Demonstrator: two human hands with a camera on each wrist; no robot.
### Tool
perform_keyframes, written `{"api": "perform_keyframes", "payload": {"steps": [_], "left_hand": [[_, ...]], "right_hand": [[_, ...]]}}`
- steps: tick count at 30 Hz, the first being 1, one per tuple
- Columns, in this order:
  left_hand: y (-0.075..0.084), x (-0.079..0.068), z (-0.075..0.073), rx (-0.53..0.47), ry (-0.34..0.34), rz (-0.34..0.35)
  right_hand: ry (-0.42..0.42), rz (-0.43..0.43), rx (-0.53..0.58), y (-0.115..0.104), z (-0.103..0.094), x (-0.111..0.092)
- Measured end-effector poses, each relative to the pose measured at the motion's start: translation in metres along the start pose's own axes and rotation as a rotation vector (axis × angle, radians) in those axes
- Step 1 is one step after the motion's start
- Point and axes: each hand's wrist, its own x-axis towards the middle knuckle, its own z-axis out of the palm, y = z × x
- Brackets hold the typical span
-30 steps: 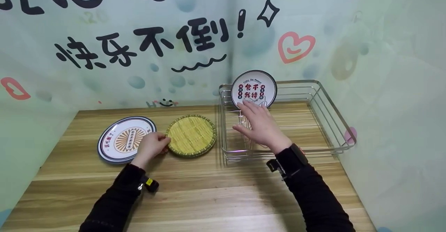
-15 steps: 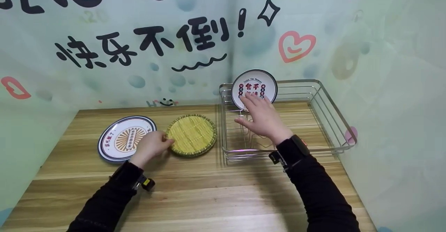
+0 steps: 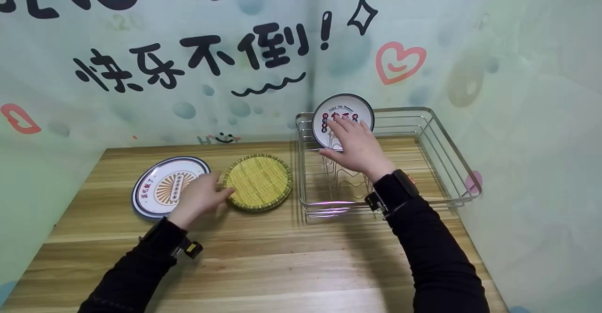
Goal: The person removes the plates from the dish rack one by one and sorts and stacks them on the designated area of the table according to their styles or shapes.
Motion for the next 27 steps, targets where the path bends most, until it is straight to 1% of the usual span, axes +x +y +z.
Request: {"api": "perform_keyframes", "payload": {"steps": [5,9,13,15,22,25,27], "left_hand": [[0.001,-0.004,-0.001,0.023,0.037,0.034],[0.002,-0.008,-0.002,0.040,0.043,0.069],[0.003,-0.013,-0.001,0.038,0.047,0.084],[0.004,-0.015,0.001,0.032,0.063,0.090],[0.002,-0.022,0.007,-0.014,0.152,0.135],[0.002,-0.025,0.008,-0.002,0.164,0.145],[0.001,-0.026,0.009,0.009,0.161,0.149]], "right_hand": [[0.008,0.011,-0.005,0.006,0.000,0.005],[0.009,0.027,-0.013,0.012,0.001,0.007],[0.015,0.044,-0.019,0.017,0.004,0.011],[0.025,0.047,-0.021,0.019,0.005,0.013],[0.038,0.063,-0.036,0.026,0.009,0.018],[0.033,0.062,-0.030,0.027,0.009,0.021],[0.033,0.059,-0.026,0.027,0.009,0.022]]}}
